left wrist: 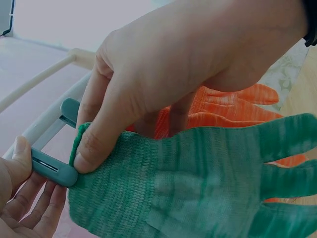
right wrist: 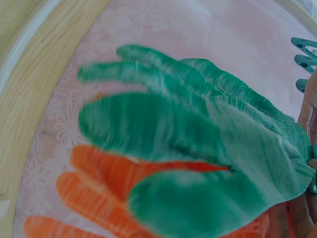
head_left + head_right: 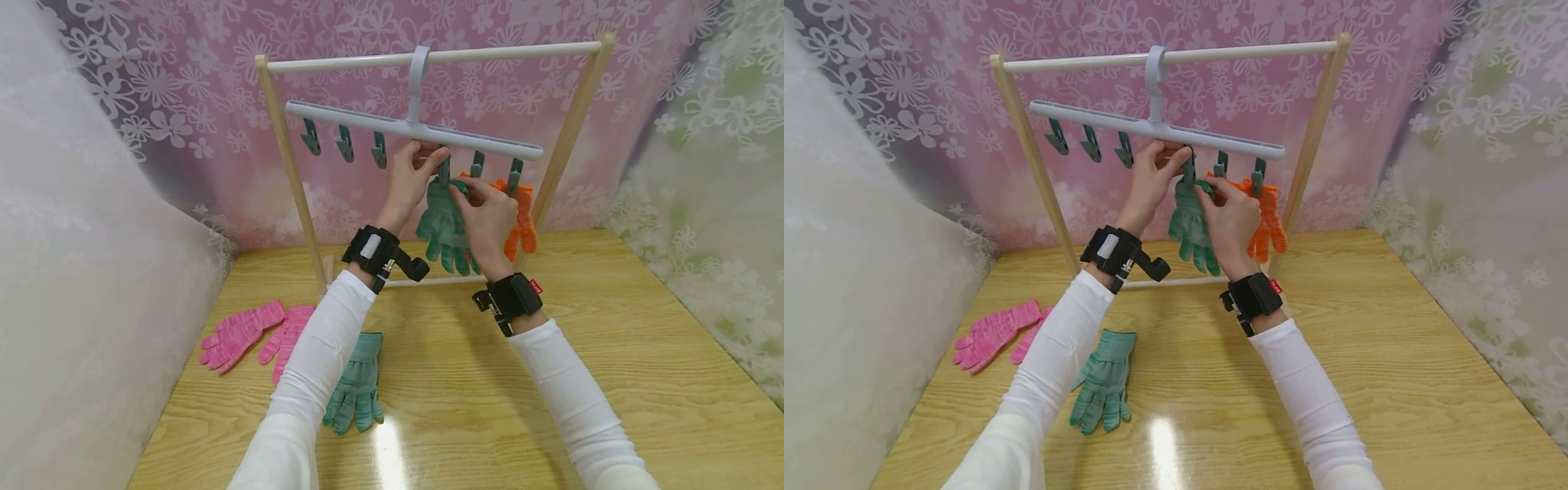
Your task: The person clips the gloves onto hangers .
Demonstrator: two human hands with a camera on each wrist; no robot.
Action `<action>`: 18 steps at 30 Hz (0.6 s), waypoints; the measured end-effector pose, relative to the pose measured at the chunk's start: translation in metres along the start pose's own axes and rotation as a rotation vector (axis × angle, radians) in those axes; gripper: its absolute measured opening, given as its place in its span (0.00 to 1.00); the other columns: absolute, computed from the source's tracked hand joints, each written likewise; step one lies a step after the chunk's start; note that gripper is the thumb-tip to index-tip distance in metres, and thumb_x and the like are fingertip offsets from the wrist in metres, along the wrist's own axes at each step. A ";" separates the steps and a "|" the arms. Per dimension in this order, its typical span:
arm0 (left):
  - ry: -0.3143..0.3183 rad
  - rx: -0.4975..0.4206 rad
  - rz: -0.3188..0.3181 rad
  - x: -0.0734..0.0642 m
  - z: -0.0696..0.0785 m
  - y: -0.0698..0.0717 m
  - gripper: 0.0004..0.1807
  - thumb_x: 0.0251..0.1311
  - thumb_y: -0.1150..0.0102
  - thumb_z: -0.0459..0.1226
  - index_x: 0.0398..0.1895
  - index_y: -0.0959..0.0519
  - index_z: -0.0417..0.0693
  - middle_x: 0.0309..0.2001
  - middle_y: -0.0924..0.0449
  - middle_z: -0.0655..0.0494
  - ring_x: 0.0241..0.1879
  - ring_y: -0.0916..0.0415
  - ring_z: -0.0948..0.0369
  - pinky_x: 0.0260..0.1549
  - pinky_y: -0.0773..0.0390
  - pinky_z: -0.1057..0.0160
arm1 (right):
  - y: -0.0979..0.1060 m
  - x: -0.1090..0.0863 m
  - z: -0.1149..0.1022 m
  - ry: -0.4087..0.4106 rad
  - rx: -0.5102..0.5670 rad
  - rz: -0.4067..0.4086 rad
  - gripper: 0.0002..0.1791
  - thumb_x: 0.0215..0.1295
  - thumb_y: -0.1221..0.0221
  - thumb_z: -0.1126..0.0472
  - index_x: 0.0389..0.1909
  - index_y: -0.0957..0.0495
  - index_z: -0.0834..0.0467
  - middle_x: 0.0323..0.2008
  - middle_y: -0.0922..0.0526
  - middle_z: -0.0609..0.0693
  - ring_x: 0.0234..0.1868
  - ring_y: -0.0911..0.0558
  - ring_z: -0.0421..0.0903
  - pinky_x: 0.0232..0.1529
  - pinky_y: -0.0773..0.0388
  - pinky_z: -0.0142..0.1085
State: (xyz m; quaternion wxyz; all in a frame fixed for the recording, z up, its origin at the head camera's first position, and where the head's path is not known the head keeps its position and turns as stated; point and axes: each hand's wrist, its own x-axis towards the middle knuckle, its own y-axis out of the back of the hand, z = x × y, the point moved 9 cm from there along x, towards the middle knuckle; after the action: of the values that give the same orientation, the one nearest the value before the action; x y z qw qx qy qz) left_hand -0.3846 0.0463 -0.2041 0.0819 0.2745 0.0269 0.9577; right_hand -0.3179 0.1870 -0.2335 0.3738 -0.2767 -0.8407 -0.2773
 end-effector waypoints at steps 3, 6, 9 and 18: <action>-0.003 0.007 0.004 0.000 0.000 0.001 0.14 0.71 0.40 0.36 0.53 0.22 0.34 0.52 0.18 0.39 0.53 0.19 0.51 0.50 0.19 0.70 | 0.001 0.001 -0.001 -0.005 0.022 0.012 0.15 0.66 0.32 0.52 0.47 0.11 0.57 0.37 0.10 0.57 0.32 0.12 0.52 0.33 0.19 0.34; -0.005 0.025 0.008 -0.001 0.001 0.001 0.15 0.72 0.40 0.36 0.54 0.21 0.35 0.52 0.18 0.40 0.53 0.19 0.52 0.49 0.19 0.69 | 0.001 0.003 -0.002 -0.010 0.026 0.015 0.16 0.66 0.32 0.51 0.48 0.11 0.57 0.38 0.10 0.58 0.33 0.12 0.52 0.33 0.19 0.34; -0.008 0.051 0.012 -0.001 0.001 0.001 0.15 0.71 0.40 0.37 0.54 0.21 0.36 0.52 0.18 0.41 0.52 0.19 0.52 0.48 0.19 0.68 | 0.002 0.004 -0.002 -0.021 0.021 0.016 0.16 0.67 0.33 0.50 0.49 0.11 0.55 0.39 0.10 0.57 0.33 0.12 0.51 0.31 0.22 0.30; -0.001 0.054 -0.010 -0.003 0.001 0.000 0.15 0.72 0.40 0.39 0.55 0.21 0.37 0.53 0.19 0.43 0.53 0.19 0.54 0.50 0.20 0.68 | 0.004 0.005 0.001 -0.082 0.065 0.035 0.17 0.65 0.33 0.46 0.48 0.10 0.52 0.40 0.10 0.54 0.34 0.12 0.49 0.32 0.23 0.25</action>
State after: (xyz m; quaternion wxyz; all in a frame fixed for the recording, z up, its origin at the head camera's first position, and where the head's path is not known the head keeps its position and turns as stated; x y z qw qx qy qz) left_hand -0.3819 0.0455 -0.2046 0.0794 0.2770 0.0538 0.9561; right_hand -0.3190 0.1918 -0.2296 0.3527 -0.2901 -0.8588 -0.2320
